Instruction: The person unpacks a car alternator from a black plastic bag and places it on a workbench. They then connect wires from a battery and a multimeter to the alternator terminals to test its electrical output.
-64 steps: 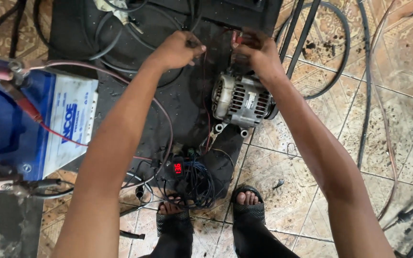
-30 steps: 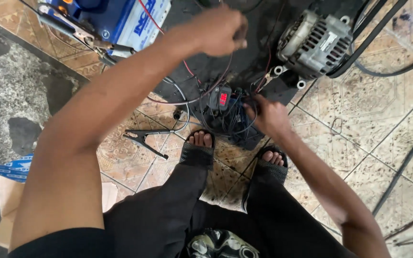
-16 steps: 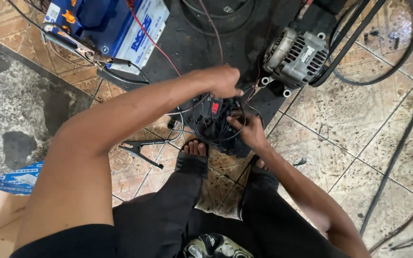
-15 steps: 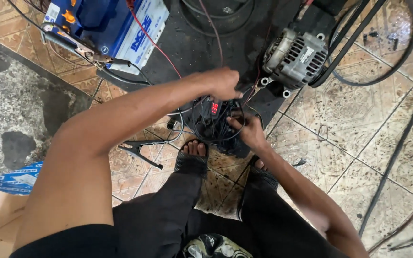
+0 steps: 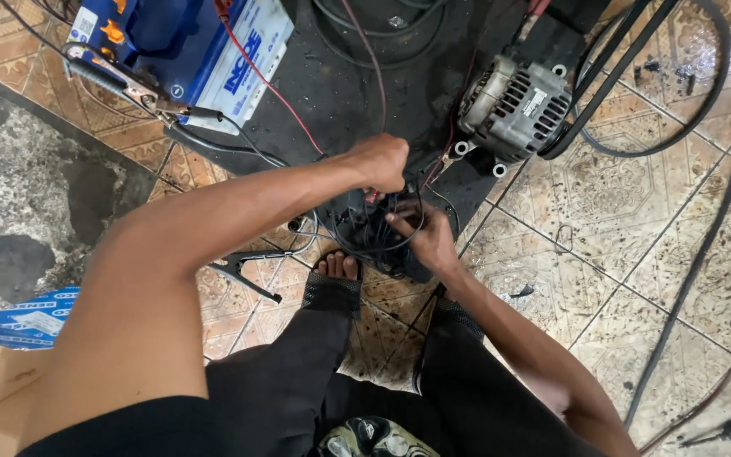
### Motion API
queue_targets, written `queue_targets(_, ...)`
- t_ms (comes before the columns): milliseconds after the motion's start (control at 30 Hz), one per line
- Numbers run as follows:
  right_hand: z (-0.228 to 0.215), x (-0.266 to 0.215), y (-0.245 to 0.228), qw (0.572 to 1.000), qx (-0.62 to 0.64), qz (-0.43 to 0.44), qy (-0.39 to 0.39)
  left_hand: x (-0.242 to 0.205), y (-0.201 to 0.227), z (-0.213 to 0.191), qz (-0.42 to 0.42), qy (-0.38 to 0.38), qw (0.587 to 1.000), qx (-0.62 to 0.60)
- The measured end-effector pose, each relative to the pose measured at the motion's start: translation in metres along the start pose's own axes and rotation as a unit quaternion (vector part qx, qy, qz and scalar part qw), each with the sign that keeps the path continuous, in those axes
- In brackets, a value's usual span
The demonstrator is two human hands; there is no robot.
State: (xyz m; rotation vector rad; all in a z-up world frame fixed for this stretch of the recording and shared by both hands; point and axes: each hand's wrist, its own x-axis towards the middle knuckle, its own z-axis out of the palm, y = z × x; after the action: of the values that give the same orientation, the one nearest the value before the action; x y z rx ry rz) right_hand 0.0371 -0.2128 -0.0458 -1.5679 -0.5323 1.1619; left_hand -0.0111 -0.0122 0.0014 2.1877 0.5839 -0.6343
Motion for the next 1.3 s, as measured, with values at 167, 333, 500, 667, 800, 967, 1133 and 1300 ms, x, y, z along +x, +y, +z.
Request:
queue_targets(167,-0.003,0.002,0.017,0.999,0.035,-0.003,-0.012,-0.008,0.004,-0.009,-0.015,0.004,1.000,-0.027)
queue_targets(333,-0.011,0.002,0.023,0.999,-0.003,-0.035,-0.039,-0.013,0.002,-0.015,-0.122,-0.019,0.949,-0.290)
queue_targets(500,-0.016,0.005,0.031,0.998,0.020,-0.041,-0.050,-0.026,-0.002,-0.005,-0.125,-0.029,0.884,-0.449)
queue_targets(667,-0.030,0.003,0.013,0.993,0.000,-0.054,-0.108,-0.032,0.002,-0.002,-0.115,-0.012,0.858,-0.501)
queue_targets(800,-0.048,-0.005,-0.015,0.989,-0.053,0.027,-0.136,-0.021,0.000,-0.001,-0.116,0.053,0.845,-0.520)
queue_targets(967,-0.070,0.004,-0.044,0.989,-0.099,0.053,-0.098,-0.013,0.001,-0.034,-0.109,0.125,0.824,-0.542)
queue_targets(1133,-0.078,0.014,-0.036,0.948,-0.258,0.100,-0.155,-0.027,0.019,-0.085,-0.136,0.137,0.822,-0.536)
queue_targets(1300,-0.049,-0.004,-0.033,0.939,-0.226,0.144,-0.214,-0.046,0.036,-0.099,-0.129,0.137,0.818,-0.543)
